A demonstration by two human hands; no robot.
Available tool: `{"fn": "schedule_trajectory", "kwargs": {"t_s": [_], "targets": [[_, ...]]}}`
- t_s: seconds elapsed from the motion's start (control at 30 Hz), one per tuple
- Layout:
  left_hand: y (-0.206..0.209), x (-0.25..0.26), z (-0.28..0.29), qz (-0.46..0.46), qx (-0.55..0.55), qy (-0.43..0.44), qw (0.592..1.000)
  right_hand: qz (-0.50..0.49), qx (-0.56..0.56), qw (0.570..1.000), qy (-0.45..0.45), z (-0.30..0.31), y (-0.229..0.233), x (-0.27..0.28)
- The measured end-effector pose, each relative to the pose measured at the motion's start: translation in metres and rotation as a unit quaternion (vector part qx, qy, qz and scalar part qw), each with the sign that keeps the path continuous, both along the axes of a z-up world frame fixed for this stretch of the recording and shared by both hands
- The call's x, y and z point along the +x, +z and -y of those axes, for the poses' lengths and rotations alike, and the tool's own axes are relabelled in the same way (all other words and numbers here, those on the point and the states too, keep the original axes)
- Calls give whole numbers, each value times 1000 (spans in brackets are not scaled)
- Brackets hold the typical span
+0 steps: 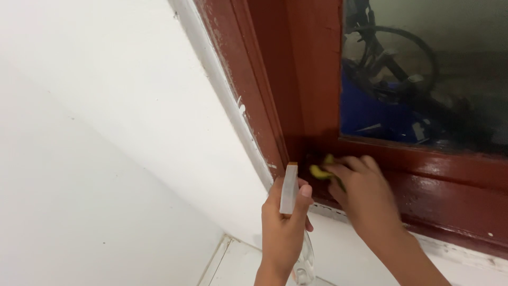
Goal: The person cleans a wooden window frame by wiping the edges and corners with a cloth while holding a spray bottle.
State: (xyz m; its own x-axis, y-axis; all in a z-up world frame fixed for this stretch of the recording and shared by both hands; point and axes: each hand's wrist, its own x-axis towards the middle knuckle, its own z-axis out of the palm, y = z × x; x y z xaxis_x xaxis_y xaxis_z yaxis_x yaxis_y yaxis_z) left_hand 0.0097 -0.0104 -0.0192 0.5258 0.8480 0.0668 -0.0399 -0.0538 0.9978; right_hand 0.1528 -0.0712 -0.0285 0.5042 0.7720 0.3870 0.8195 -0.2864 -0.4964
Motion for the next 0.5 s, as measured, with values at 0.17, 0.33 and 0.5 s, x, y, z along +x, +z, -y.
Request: {"fn": "schedule_trajectory", "kwargs": {"t_s": [0.17, 0.33, 0.5], "targets": [[0, 9, -6, 27, 20, -3, 999, 40, 20, 999, 16, -8, -6, -11], [5, 25, -7, 41, 22, -1, 999, 7, -14, 998, 60, -27, 8, 0], [-1, 36, -4, 48, -6, -6, 999, -9, -12, 1000, 9, -9, 10, 8]]}}
